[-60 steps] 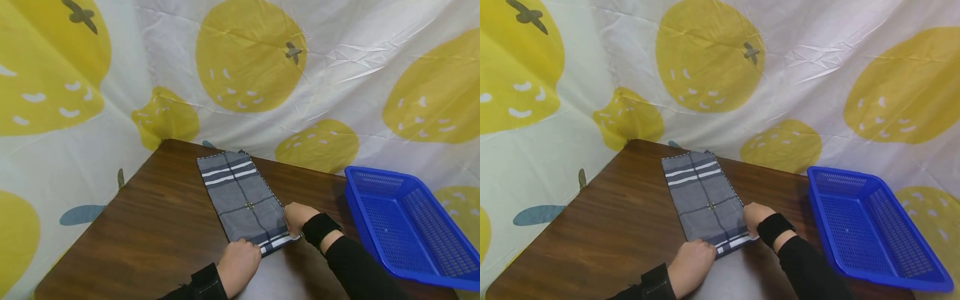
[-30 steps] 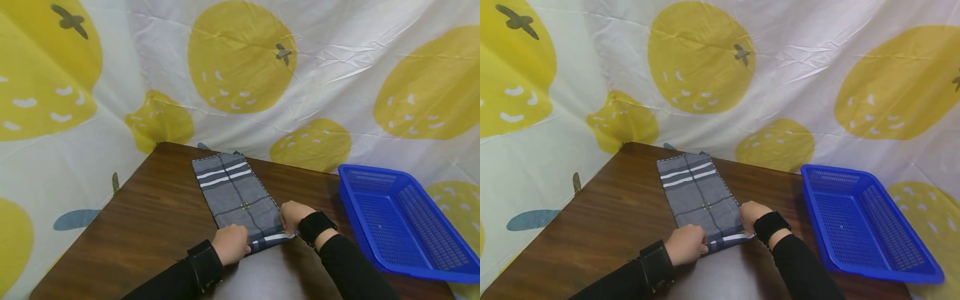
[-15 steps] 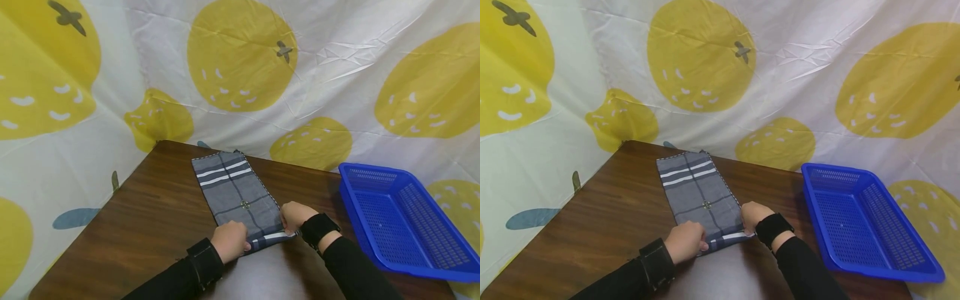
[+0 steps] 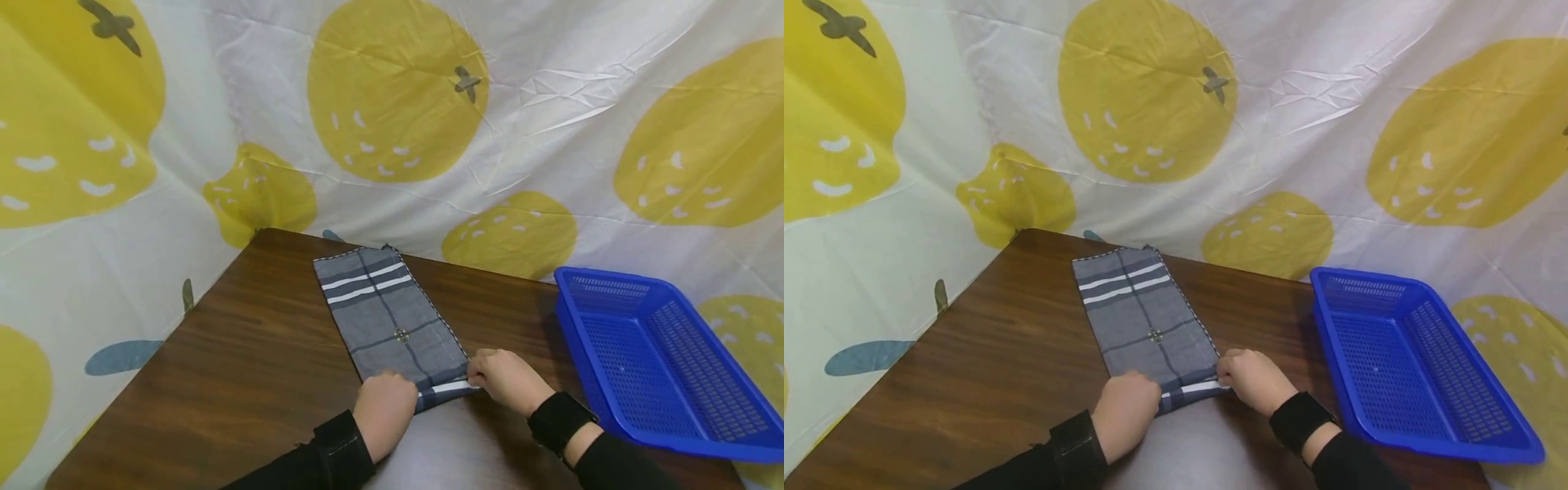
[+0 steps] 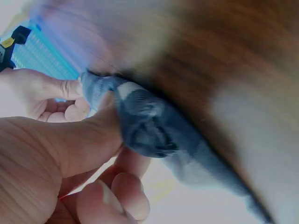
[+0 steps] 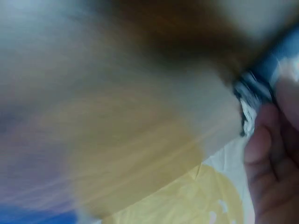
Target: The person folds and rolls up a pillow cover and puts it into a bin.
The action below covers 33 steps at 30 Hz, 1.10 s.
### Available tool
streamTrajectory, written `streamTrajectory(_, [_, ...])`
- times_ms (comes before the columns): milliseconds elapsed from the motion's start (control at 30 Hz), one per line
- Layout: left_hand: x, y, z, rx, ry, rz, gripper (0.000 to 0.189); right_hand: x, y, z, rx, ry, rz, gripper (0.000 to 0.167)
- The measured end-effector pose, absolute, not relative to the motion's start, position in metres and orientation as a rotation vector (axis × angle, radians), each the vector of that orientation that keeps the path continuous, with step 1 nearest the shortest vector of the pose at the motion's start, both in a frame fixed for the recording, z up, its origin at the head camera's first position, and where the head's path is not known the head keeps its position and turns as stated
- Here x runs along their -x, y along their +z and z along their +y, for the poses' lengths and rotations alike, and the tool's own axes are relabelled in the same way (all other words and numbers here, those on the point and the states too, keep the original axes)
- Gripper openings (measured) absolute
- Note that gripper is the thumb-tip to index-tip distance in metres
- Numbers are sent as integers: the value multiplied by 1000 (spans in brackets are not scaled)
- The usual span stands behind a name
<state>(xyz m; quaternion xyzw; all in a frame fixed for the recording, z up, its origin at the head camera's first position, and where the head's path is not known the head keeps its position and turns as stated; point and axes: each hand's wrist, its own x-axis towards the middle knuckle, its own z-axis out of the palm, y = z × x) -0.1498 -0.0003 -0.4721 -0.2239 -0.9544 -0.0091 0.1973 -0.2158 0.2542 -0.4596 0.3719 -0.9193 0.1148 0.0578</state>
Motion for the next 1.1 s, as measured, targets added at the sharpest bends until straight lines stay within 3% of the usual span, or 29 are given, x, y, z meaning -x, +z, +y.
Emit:
streamTrajectory(200, [134,-475,8,647,126,-2604,24,200,-474,261,-1233,205,-2511,19])
streamTrajectory(367, [130,-477,6,682,162,-2619,26,205,-476,264,-1177,229,-2564,33])
streamTrajectory(600, [133,-476,2,663,127,-2655,26,216,-478,262,-1190,212,-2632,27])
streamTrajectory(933, [133,-474,0,657,98,-2630,26,247,-445,243,-1125,391,-3138,13])
streamTrajectory(1100, [132,-476,0,636,94,-2618,26,265,-427,218,-994,280,-3397,20])
